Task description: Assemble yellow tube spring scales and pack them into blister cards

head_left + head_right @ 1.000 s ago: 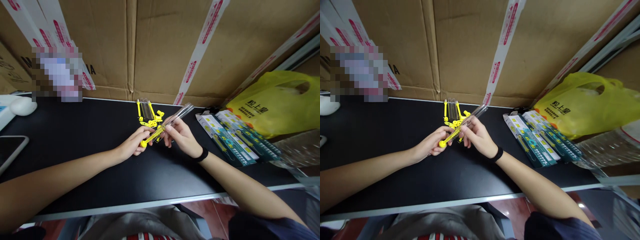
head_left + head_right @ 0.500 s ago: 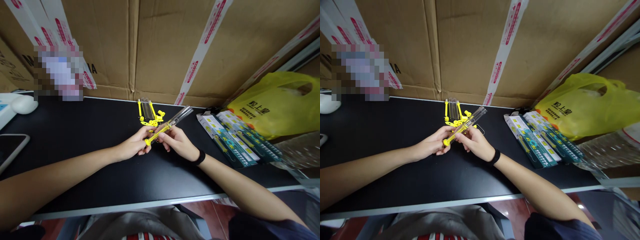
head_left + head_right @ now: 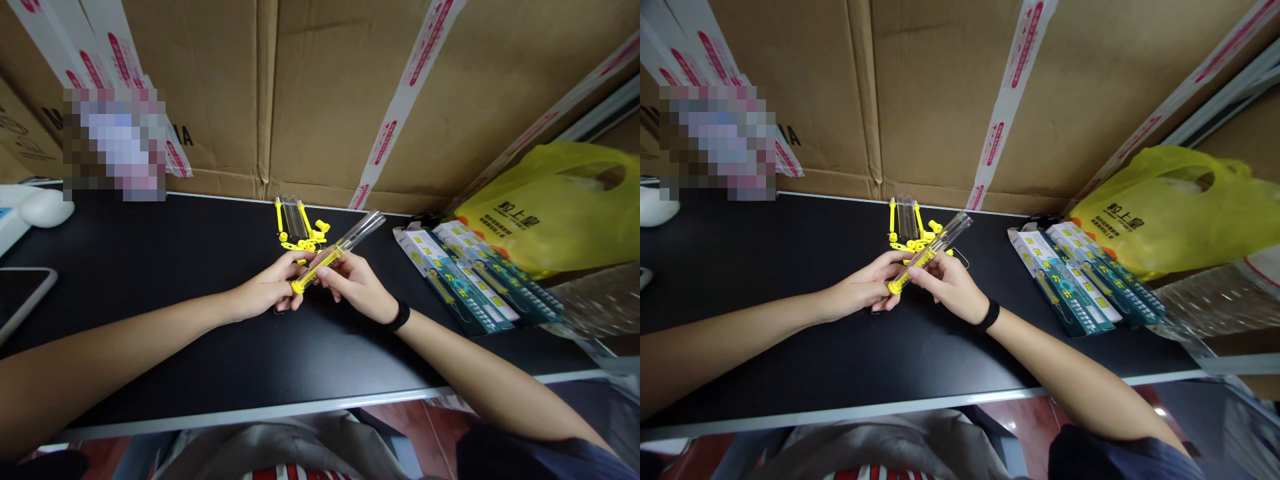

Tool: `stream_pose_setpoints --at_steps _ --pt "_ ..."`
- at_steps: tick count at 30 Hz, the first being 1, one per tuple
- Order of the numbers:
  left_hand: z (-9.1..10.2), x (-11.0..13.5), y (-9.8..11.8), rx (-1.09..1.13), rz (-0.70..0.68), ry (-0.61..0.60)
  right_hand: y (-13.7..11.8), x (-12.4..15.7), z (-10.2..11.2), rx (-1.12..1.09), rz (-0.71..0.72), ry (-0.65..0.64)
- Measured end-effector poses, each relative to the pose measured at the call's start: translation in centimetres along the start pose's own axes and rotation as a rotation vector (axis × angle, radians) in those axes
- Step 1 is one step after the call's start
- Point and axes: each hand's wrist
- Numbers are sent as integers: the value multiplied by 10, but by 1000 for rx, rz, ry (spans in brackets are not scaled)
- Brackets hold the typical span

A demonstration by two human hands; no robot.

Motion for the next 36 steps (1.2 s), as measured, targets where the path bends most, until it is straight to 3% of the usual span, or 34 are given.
stream_pose_setpoints --at_steps 9,28,36 --pt "-2 5 14 118 90 3 2 1 0 41 33 -1" --pt "-1 7 10 93 69 6 9 -2 -3 84 25 -57" --pt "-8 4 12 83 93 174 13 -4 -3 12 0 -33"
Point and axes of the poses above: each hand's wrist, its own x-axis away from the middle knuckle, its own z-axis out of the back of the hand, y = z × x, and after that the axes turned 3 degrees about -x, right-handed
